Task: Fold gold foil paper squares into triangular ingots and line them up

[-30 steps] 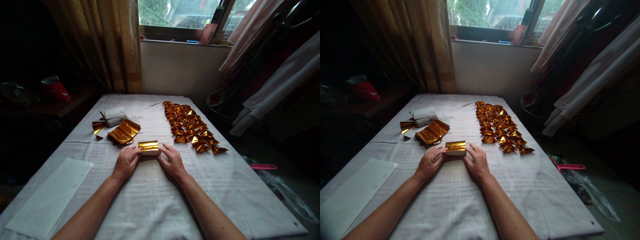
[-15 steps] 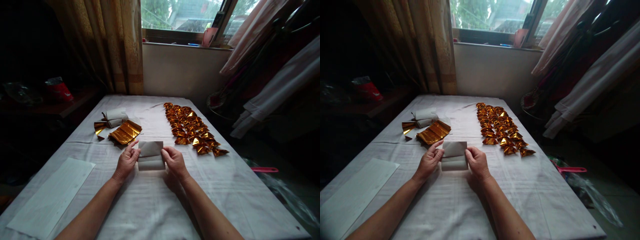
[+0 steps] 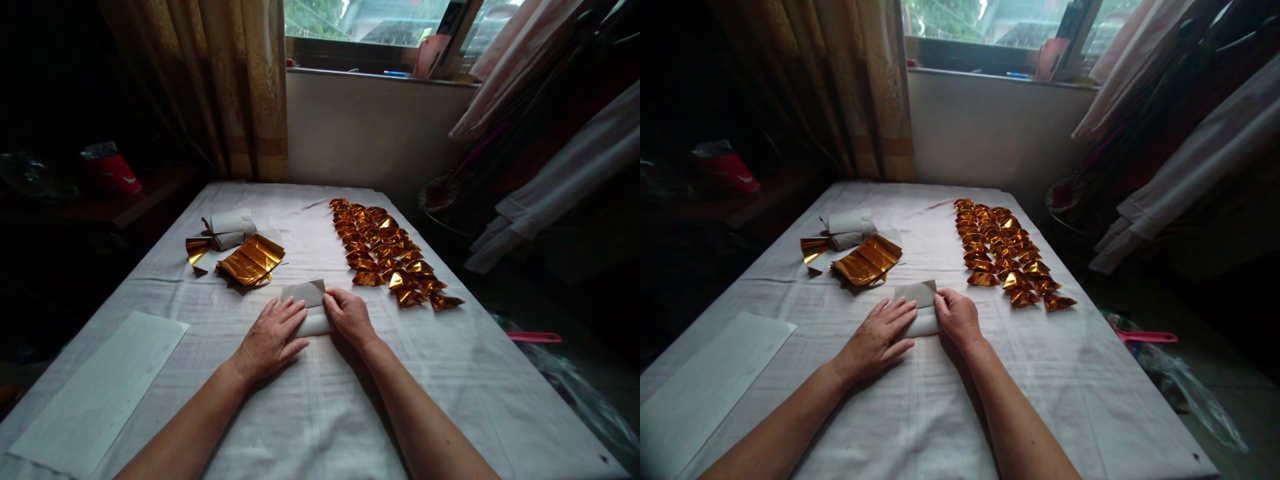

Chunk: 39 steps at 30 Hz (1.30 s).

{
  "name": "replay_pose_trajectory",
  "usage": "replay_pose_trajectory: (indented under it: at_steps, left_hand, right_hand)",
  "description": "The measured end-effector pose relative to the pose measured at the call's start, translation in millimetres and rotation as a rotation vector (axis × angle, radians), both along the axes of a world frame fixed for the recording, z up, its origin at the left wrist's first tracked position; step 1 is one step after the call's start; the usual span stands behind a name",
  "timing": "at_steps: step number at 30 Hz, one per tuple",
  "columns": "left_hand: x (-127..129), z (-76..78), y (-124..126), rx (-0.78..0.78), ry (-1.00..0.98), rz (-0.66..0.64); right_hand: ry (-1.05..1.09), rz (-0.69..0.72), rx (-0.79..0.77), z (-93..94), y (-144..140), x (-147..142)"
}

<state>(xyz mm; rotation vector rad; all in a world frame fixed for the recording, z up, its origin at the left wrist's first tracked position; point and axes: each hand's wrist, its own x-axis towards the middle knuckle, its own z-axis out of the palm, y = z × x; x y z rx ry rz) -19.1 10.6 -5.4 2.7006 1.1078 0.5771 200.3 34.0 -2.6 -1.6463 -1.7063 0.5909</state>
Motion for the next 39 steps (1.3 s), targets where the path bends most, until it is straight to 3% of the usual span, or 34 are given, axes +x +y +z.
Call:
replay_pose_trajectory:
  at_steps: [4,12,21,28,34,39]
  left_hand:
    - [2,0.4,-1,-0.066,0.058,0.031]
    - [4,3.1,-5,-0.099,0.045,0.099]
    - [3,2.8,-4,-0.129,0.032,0.105]
    - [0,1.5,-1,-0.175,-0.044,0.093]
    - [-2,-2.9,5,-0.212,-0.173,0.133]
    - [-2,-7.1,11,-0.219,-0.259,0.174]
  right_hand:
    - [0.006,-0.022,-0.01,-0.7,-3,6]
    - [0.066,0.251,0.038,-8.0,-25,23]
    - [-0.258,0.361,0.168,-1.7,-33,19]
    - [-0.369,0.348,0.274,4.2,-28,16]
    - [-0.253,0.376,0.231,1.0,-15,10]
    - [-0.14,0.197,0.156,-2.4,-10,2]
